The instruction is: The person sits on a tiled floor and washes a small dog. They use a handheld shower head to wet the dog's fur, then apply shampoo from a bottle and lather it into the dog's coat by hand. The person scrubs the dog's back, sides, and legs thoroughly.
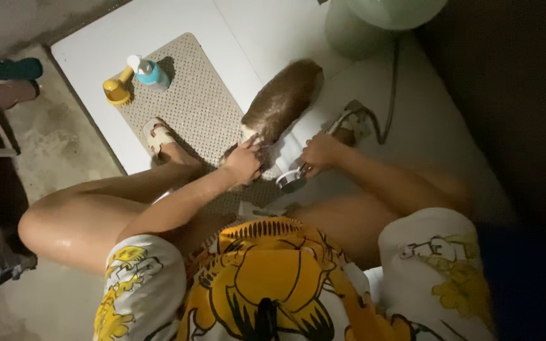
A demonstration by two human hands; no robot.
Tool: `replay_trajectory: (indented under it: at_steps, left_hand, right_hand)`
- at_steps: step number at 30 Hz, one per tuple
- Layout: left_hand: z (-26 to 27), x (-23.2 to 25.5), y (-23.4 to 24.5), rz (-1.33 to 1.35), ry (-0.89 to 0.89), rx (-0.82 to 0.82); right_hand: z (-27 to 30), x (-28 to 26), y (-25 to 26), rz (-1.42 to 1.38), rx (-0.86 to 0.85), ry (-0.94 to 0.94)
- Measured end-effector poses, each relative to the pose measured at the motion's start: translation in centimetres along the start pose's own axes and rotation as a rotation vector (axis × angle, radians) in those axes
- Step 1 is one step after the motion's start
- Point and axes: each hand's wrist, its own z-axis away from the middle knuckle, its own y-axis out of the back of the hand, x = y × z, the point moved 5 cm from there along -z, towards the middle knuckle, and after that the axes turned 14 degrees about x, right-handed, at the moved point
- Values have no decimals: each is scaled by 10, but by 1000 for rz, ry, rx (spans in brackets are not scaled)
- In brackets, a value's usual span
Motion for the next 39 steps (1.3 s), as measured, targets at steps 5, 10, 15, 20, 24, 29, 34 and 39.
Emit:
replay_trajectory:
  at_steps: [5, 10, 15, 20, 24, 29, 34, 39]
  left_hand:
    - [-1, 11, -38, 157, -46, -58]
    - [-11, 13, -49, 223, -124, 53]
    - [-9, 15, -44, 206, -136, 125]
    - [-14, 12, -50, 200, -113, 117]
    - [-14, 9, -58, 175, -116, 25]
    - [-12, 4, -53, 197, -80, 74]
    - [-13, 3, -39, 261, -89, 249]
    - [-13, 1, -53, 252, -41, 43]
  right_hand:
    - [-2, -20, 23, -64, 85, -26]
    - [-3, -22, 17, -36, -112, -21]
    - [6, -44, 19, 17, -33, 89]
    - [8, 2, 4, -285, 29, -289]
    - [6, -2, -47, 36, -53, -48]
    - [8, 10, -24, -96, -116, -297]
    - [15, 9, -5, -81, 29, -441]
    - [30, 29, -53, 62, -69, -503]
